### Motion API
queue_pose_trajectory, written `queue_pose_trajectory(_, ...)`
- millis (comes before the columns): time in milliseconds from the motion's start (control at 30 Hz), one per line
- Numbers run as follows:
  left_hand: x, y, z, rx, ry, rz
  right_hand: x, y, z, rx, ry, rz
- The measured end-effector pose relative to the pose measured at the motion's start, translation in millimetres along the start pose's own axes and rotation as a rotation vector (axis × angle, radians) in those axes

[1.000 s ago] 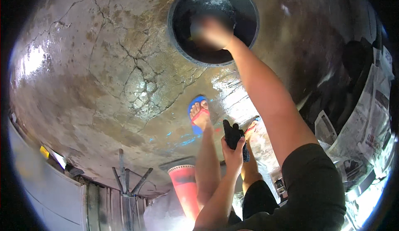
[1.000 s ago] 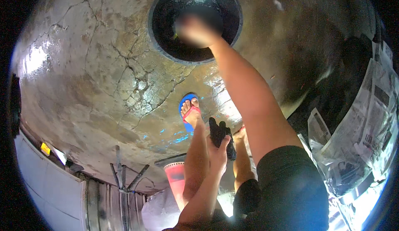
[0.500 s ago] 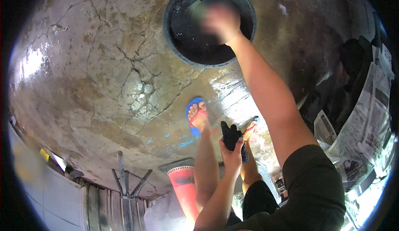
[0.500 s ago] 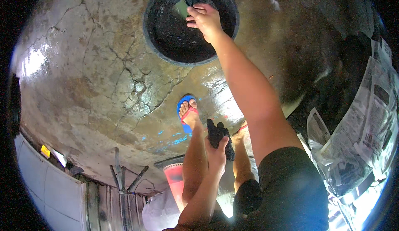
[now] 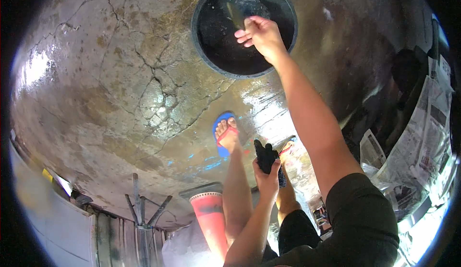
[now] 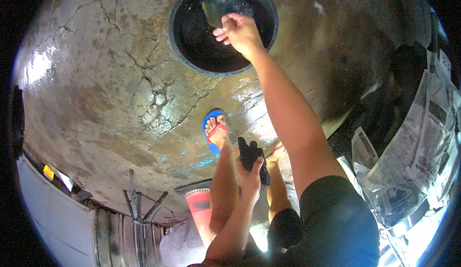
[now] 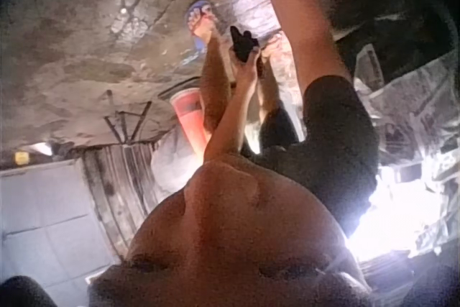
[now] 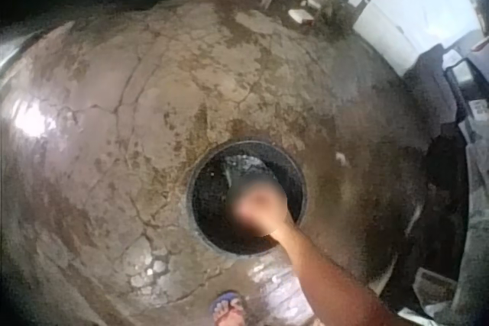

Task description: The person sands the surface of a black car component using a small sanding block and water from a bucket, while periodically wiping it with a black cloth.

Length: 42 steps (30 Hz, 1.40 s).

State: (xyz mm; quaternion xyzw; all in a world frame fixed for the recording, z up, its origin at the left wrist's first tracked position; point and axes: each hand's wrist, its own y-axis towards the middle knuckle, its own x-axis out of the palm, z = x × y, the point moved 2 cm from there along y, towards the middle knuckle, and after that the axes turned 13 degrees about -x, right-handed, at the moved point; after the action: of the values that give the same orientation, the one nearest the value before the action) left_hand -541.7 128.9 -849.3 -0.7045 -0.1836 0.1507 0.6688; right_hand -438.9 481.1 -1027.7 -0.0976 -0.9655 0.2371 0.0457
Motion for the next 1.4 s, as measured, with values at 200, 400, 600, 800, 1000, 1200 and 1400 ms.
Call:
queue_pose_trajectory(200,2,2,-13,-0.043,0.001,-0.015,-6,35,-2,-0.938,-0.946,-0.171)
queue_pose_trajectory(400,-1,2,-13,0.023,0.03,-0.027,67,59,20,-0.444,-1.607,-0.672)
queue_pose_trajectory(600,6,3,-17,0.043,0.124,-0.066,0,73,78,0.109,-1.685,-0.858)
queue_pose_trajectory(800,-7,-2,14,0.005,-0.02,0.09,-7,26,38,-0.076,-1.447,-0.753)
queue_pose_trajectory(1000,23,5,30,0.006,-0.089,-0.042,-79,20,13,-0.004,-0.804,-0.674)
queue_pose_trajectory(1200,-23,19,41,0.107,-0.103,0.089,-37,-8,-38,0.07,-0.756,-0.841)
queue_pose_trajectory(1400,3,23,64,0.164,-0.348,0.048,-50,10,-85,-0.265,-1.236,-0.581)
